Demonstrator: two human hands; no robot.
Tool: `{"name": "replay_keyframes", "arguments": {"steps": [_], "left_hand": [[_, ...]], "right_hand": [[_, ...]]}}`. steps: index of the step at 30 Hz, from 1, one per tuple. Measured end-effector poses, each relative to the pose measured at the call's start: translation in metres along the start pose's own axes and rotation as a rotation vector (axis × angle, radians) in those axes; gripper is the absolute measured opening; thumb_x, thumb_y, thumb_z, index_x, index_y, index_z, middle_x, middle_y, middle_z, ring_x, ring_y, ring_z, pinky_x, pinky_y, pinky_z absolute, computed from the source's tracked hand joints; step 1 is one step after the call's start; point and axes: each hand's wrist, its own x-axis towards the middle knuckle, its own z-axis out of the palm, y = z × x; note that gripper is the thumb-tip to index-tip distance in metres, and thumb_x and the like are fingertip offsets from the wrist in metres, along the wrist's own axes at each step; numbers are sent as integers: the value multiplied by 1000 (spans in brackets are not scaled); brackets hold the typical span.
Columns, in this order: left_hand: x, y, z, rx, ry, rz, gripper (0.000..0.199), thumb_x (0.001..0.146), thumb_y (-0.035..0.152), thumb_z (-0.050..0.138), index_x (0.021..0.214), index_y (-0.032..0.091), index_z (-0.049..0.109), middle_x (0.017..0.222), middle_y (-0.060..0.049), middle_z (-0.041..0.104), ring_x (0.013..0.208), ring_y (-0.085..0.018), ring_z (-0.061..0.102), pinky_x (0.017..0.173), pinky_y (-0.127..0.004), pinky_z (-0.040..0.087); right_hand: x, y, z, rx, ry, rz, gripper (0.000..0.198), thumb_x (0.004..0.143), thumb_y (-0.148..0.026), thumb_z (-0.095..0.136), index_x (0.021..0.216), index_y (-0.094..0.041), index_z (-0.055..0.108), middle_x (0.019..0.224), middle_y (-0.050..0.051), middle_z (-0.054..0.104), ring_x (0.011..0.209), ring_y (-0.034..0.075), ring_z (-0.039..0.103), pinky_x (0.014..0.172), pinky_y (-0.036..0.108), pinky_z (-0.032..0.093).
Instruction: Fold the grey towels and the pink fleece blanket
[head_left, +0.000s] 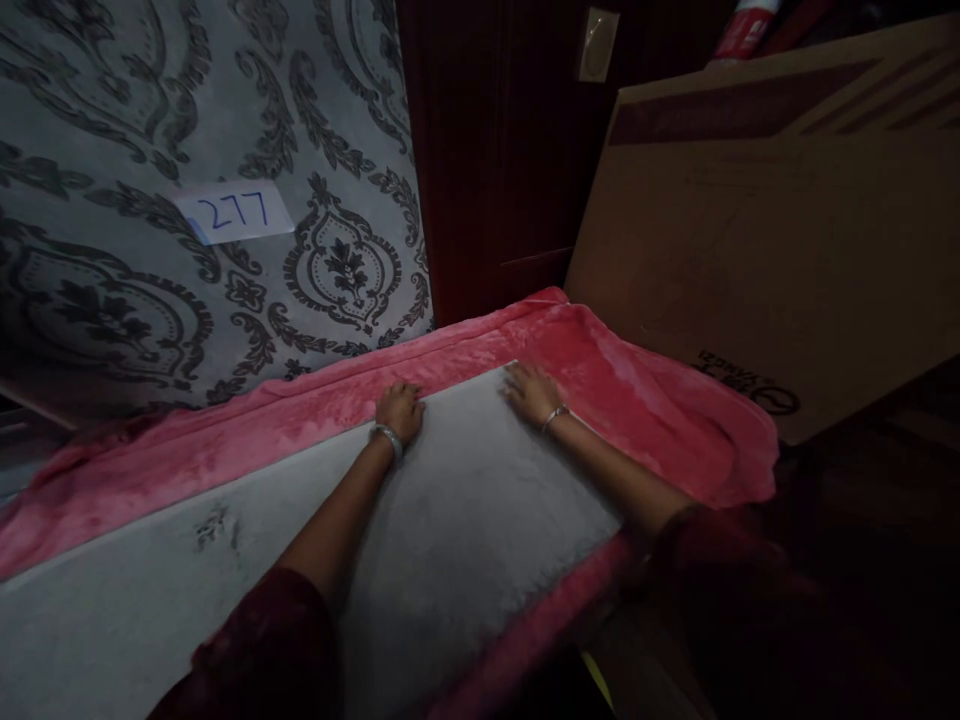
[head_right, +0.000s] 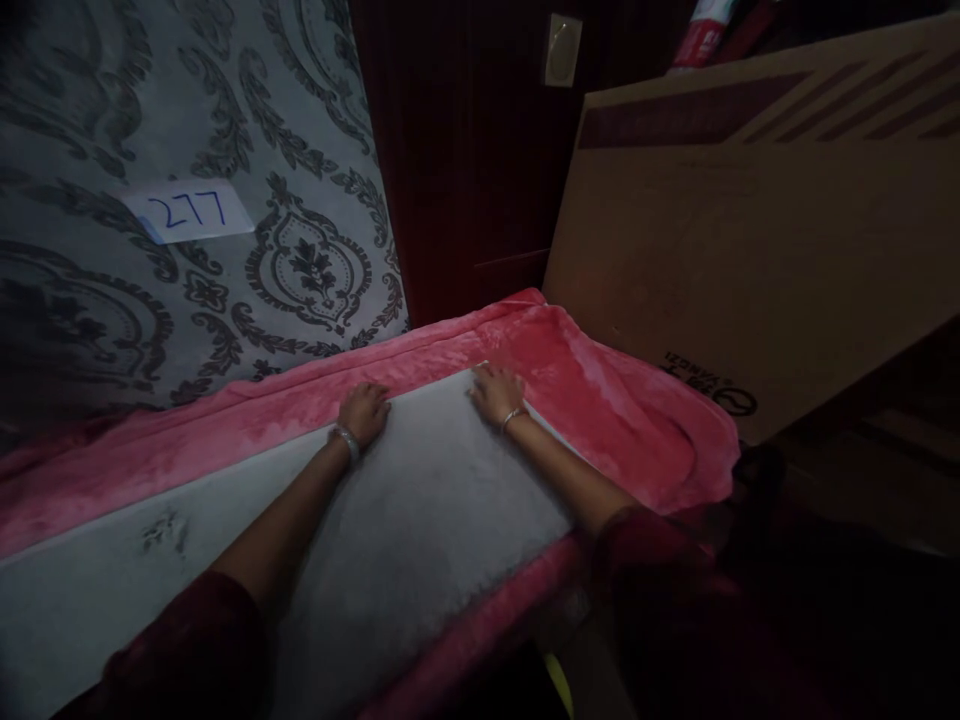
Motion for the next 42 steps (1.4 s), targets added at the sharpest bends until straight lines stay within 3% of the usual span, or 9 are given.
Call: {"name": "replay_keyframes", "arguments": {"steps": [3, 6, 13, 18, 22, 26, 32, 38, 42], "left_hand": [[-30, 12, 7, 50, -32, 305, 46, 93, 30, 50, 137, 18, 58, 150, -14, 51, 142, -30, 42, 117, -48, 33], [-63, 23, 22, 112, -146, 550, 64, 95, 49, 48, 152, 20, 43, 161, -14, 36, 151, -32, 28, 121, -58, 24], [-83, 29, 32, 199, -165, 505, 74, 95, 58, 44, 159, 24, 29, 167, -13, 23, 154, -36, 18, 120, -63, 19], [-79, 31, 27, 208, -175, 508, 72, 96, 57, 44, 159, 25, 30, 167, -13, 24, 153, -37, 19, 119, -63, 21], [-87, 38, 22, 188, -176, 461, 69, 96, 52, 46, 158, 24, 32, 166, -13, 27, 153, -36, 21, 120, -62, 20], [-116, 53, 21, 120, -211, 569, 72, 95, 56, 47, 157, 24, 34, 166, -15, 26, 153, -37, 19, 120, -65, 14], [-148, 65, 32, 37, -258, 719, 70, 95, 58, 44, 158, 29, 32, 166, -12, 26, 154, -37, 18, 120, -67, 12], [-142, 58, 31, -1, -261, 738, 73, 94, 61, 44, 158, 30, 30, 167, -11, 25, 154, -37, 18, 119, -68, 14], [-118, 71, 33, -113, -251, 804, 71, 99, 55, 34, 161, 21, 24, 166, -14, 25, 155, -29, 18, 123, -61, 13]], "right_hand": [[-55, -15, 15, -106, -66, -396, 59, 98, -44, 52, 154, -27, 42, 164, 10, 31, 150, 30, 27, 118, 53, 26], [-81, -5, 28, -193, -170, -578, 68, 99, -53, 47, 160, -31, 28, 167, 8, 22, 153, 32, 18, 118, 60, 22], [-47, 88, 5, -306, -195, -314, 62, 102, -51, 32, 161, -31, 25, 168, 6, 18, 153, 32, 21, 115, 57, 31], [-60, 86, -19, -346, -185, 2, 57, 102, -45, 34, 158, -33, 33, 166, 7, 27, 149, 36, 30, 111, 63, 35], [-112, 42, -10, -271, -86, -229, 58, 103, -45, 36, 159, -29, 33, 166, 10, 25, 150, 33, 27, 114, 57, 33], [-153, 22, 11, -215, -184, -404, 58, 103, -48, 38, 159, -32, 31, 167, 6, 22, 153, 29, 20, 118, 58, 26], [-131, 54, 5, -212, -176, -400, 58, 102, -48, 40, 157, -32, 34, 166, 5, 26, 153, 28, 21, 120, 55, 24], [-120, 58, -13, -252, -102, -129, 50, 101, -39, 41, 148, -26, 50, 162, 11, 35, 151, 34, 25, 115, 66, 24], [-151, 26, -4, -60, -13, -424, 38, 98, -27, 46, 129, -22, 67, 146, 12, 55, 140, 28, 43, 117, 53, 32]]}}
